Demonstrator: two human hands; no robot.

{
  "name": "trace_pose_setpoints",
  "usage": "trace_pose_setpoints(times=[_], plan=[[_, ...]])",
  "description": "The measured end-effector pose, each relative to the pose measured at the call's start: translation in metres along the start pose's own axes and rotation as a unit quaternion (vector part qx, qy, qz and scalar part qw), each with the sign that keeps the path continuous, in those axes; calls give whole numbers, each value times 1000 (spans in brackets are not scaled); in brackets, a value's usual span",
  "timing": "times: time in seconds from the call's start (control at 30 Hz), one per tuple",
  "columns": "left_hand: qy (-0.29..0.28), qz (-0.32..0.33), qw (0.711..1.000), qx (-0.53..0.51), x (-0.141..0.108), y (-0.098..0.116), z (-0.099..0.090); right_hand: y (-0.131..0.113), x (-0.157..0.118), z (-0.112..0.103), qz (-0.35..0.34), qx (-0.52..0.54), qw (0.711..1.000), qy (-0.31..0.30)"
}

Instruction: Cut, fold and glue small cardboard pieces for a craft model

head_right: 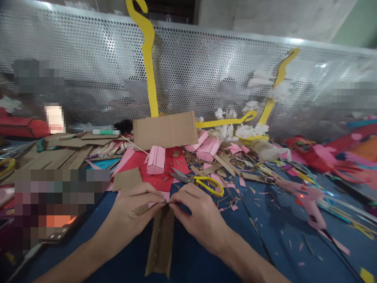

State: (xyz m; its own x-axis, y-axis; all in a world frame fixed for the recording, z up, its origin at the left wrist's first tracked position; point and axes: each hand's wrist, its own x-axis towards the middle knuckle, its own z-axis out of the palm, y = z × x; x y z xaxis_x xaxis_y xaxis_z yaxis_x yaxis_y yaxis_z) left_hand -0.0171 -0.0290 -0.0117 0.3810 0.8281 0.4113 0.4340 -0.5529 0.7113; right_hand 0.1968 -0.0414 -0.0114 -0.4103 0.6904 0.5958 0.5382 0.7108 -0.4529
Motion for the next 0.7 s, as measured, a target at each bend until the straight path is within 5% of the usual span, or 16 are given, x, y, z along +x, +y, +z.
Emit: trace_pose_setpoints(times=[0.17, 0.3, 0.37, 0.43, 0.53, 0.7], plan=[[-10, -10, 999, -32, 1, 2, 1, -2, 0, -1, -15, -10, 1000, -2], [-10, -90, 983, -160, 4, 3, 1, 2, 0, -3, 44, 21, 998, 43], [-34, -158, 941, -296, 5, 3, 2, 5, 0, -4, 85, 44, 993, 63], [-87, -229, 870, -428, 4, 5, 3, 8, -1, -3, 117, 86, 986, 78], [-159, -272, 789, -527, 2, 9, 5, 11, -2, -1, 143, 139, 976, 89], [-164, -264, 791, -527, 2, 13, 6, 10, 0, -1, 92, 82, 988, 94]])
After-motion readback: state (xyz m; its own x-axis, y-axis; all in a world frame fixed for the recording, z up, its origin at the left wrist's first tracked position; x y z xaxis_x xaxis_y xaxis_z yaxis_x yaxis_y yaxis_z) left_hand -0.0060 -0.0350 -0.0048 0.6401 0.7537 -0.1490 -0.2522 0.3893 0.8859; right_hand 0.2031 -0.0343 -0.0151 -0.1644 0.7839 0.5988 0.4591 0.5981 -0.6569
